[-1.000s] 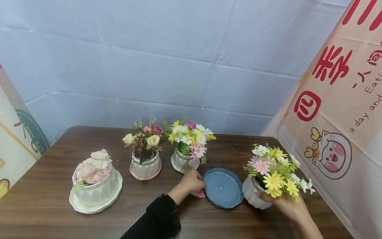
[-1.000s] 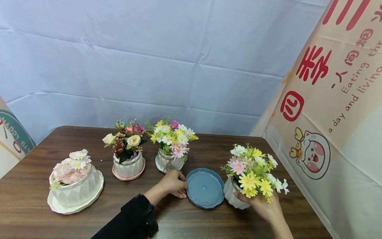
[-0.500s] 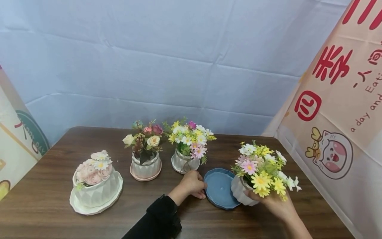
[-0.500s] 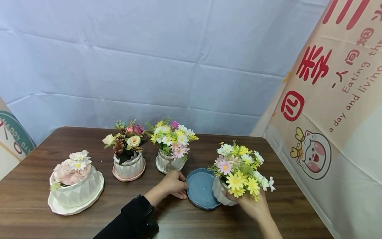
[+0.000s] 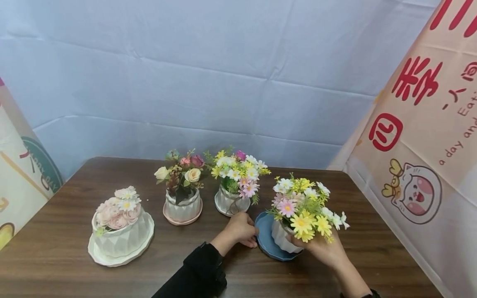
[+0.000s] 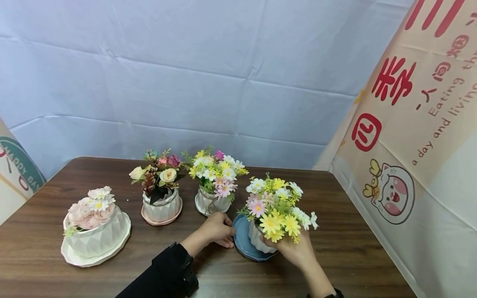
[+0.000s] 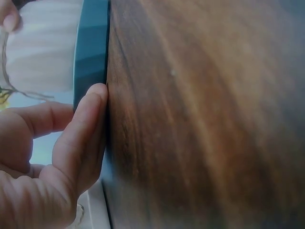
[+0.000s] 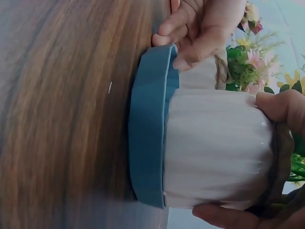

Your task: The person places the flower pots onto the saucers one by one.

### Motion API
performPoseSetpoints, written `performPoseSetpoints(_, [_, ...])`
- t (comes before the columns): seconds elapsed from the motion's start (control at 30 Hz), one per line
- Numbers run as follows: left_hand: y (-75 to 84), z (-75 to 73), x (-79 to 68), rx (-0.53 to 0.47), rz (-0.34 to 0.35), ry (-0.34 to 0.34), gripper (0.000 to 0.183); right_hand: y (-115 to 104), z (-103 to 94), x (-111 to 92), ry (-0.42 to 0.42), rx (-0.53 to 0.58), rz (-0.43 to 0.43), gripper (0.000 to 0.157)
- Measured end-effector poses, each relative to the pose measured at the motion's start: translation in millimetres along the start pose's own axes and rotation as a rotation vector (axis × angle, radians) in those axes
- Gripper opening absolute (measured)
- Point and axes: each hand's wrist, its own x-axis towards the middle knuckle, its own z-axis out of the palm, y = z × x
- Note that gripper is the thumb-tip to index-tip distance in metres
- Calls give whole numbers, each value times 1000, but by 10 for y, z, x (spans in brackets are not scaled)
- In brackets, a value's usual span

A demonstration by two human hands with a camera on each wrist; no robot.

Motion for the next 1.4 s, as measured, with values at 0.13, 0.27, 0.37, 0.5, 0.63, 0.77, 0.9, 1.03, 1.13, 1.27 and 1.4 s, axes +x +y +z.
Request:
performPoseSetpoints(0.13, [11,6,-5,-8,10,-1,20,0,55,37,-29,-9,-24,71])
performPoseSetpoints(0.27, [19,13,-4,-23,14,-5,19,3,98,46,-32,-36,-23,70])
performPoseSetpoints(0.37, [24,14,1,-26,13,-11,18,-2,119,50,-49,14,6,72])
performPoseSetpoints(0.5, [36,17,-9,-28,9,-10,16,-2,143,49,-56,70,42,71])
performPoseSetpoints(0.63, [35,19,-8,-31,3,-7,17,13,156,50,-50,38,27,69])
performPoseSetpoints(0.77, [20,19,10,-33,3,-8,16,24,175,59,-45,-5,11,70])
performPoseSetpoints(0.9, [6,19,20,-36,-1,-11,18,33,200,83,-40,3,4,68])
performPoseSetpoints(1.03, [4,14,18,-30,0,-14,20,35,210,108,-47,-24,6,66])
performPoseSetpoints(1.13, [3,7,10,-30,2,-13,21,33,211,113,-56,-43,9,67])
performPoseSetpoints(1.27, [2,-1,1,-23,5,-8,21,25,217,109,-55,-47,12,68])
performPoseSetpoints(1.4, [-2,-1,-5,-23,3,-7,19,24,227,97,-45,-37,33,69])
